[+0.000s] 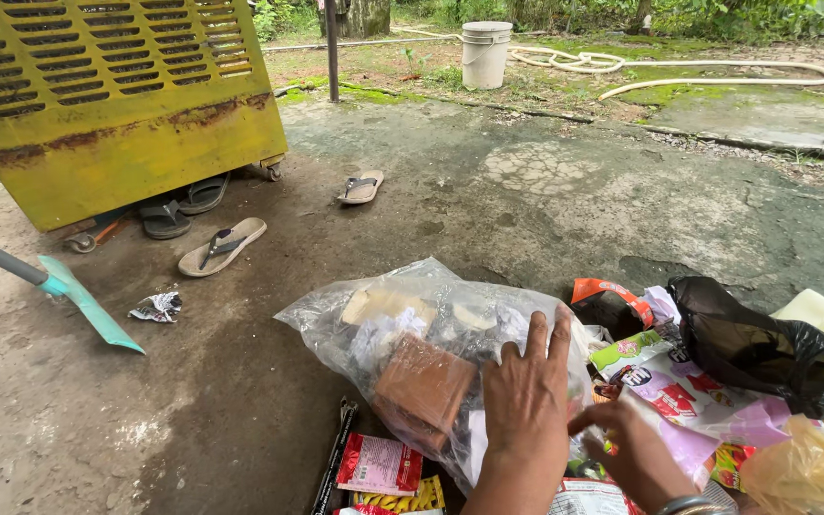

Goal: The person sorts trash by hand, opening cardboard boxes and placing crumpled paper, plastic wrappers, and packaging into a clear plastic bag.

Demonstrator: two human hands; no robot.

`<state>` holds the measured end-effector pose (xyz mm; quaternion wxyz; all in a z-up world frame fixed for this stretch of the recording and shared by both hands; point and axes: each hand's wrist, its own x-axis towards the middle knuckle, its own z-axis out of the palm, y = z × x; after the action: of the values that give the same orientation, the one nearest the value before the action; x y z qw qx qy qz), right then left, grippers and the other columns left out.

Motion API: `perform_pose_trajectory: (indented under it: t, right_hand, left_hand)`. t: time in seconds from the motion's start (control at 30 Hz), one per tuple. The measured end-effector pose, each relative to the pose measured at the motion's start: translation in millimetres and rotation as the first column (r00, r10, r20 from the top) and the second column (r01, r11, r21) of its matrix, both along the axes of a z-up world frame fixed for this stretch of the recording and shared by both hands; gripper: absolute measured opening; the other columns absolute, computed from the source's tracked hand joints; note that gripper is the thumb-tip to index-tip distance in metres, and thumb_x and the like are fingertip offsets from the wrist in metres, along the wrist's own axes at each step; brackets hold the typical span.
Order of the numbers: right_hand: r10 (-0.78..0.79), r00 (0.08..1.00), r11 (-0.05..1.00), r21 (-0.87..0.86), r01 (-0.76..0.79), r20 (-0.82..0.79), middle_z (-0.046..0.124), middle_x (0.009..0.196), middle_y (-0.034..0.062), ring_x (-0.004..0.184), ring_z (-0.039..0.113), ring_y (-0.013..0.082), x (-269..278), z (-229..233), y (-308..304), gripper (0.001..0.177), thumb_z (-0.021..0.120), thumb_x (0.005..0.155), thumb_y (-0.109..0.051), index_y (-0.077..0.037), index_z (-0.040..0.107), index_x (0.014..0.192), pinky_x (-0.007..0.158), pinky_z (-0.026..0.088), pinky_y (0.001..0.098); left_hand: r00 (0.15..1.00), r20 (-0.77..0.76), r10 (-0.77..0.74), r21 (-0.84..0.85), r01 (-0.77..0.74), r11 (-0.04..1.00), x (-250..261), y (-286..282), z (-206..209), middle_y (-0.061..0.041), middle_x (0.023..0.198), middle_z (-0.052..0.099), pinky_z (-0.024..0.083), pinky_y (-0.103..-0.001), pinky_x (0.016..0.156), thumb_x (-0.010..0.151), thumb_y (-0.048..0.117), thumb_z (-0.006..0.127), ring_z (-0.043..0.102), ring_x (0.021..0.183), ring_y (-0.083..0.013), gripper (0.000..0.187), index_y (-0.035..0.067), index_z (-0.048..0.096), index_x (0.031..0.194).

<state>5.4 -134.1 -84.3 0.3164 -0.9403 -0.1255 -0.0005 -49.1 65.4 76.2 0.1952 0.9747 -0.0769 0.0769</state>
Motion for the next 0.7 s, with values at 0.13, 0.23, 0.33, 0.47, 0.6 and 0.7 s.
perform_pose_trajectory:
  t: [0.13, 0.23, 0.33, 0.47, 0.6, 0.7]
  right_hand:
    - [0.078, 0.956, 0.995, -0.075, -0.059, 0.284, 0.052, 0.145, 0.0243, 0.134, 0.046, 0.0381, 20, -80, -14, 0.046, 0.087, 0.069, -0.026, -0.022, 0.077, 0.114, 0.103, 0.044, 0.0434]
    - [-0.065, 0.973, 0.974, 0.198, 0.110, -0.221, 0.040, 0.156, 0.0170, 0.140, 0.050, 0.0304, 37, -111, -10, 0.053, 0.083, 0.080, -0.025, -0.025, 0.069, 0.131, 0.112, 0.046, 0.0415]
    - [-0.049, 0.972, 0.950, 0.289, 0.117, -0.229, 0.058, 0.151, 0.0167, 0.143, 0.054, 0.0302, 40, -108, -2, 0.065, 0.081, 0.082, -0.030, -0.022, 0.054, 0.141, 0.116, 0.043, 0.0416]
    - [-0.233, 0.964, 0.970, 0.044, 0.240, -0.127, 0.041, 0.158, 0.0226, 0.150, 0.039, 0.0360, 40, -96, -8, 0.057, 0.085, 0.084, -0.028, -0.023, 0.071, 0.138, 0.116, 0.042, 0.0419]
    - [-0.180, 0.918, 0.910, 0.296, 0.292, -0.353, 0.054, 0.149, 0.0168, 0.136, 0.058, 0.0304, 58, -118, -17, 0.066, 0.077, 0.086, -0.016, -0.017, 0.056, 0.149, 0.113, 0.049, 0.0407]
    - [0.168, 0.914, 0.635, 0.750, 0.185, -0.369, 0.062, 0.142, 0.0333, 0.131, 0.056, 0.0385, 76, -96, 9, 0.077, 0.067, 0.090, -0.007, -0.019, 0.040, 0.161, 0.107, 0.046, 0.0475]
  left_hand:
    - [0.998, 0.059, -0.008, 0.020, 0.007, 1.000, 8, -7, -20, -0.020, 0.160, 0.033, 0.052, -0.049, 0.084, 0.080, 0.028, 0.085, 0.058, 0.116, -0.0370, 0.104, 0.016, 0.022, 0.163]
    - [0.971, 0.238, 0.002, 0.021, -0.007, 1.000, 5, -9, -33, -0.021, 0.158, 0.039, 0.053, -0.050, 0.085, 0.083, 0.020, 0.085, 0.061, 0.110, -0.0374, 0.097, 0.015, 0.031, 0.163]
    - [0.998, 0.059, -0.035, 0.012, 0.034, 0.999, 4, -9, -28, -0.022, 0.160, 0.032, 0.053, -0.051, 0.086, 0.075, 0.013, 0.088, 0.058, 0.115, -0.0411, 0.104, 0.015, 0.028, 0.160]
    - [0.999, -0.003, -0.042, -0.037, 0.041, 0.998, -6, -4, -17, -0.021, 0.162, 0.030, 0.053, -0.049, 0.090, 0.066, 0.009, 0.091, 0.058, 0.117, -0.0398, 0.113, 0.014, 0.028, 0.160]
    - [0.999, 0.046, -0.030, -0.071, 0.033, 0.997, 0, -6, -18, -0.021, 0.162, 0.030, 0.053, -0.050, 0.087, 0.082, 0.009, 0.079, 0.058, 0.115, -0.0413, 0.091, 0.012, 0.030, 0.159]
    - [0.996, 0.087, 0.012, -0.059, -0.007, 0.998, 2, -3, -21, -0.017, 0.162, 0.032, 0.052, -0.051, 0.088, 0.088, 0.006, 0.070, 0.058, 0.114, -0.0405, 0.080, 0.010, 0.032, 0.158]
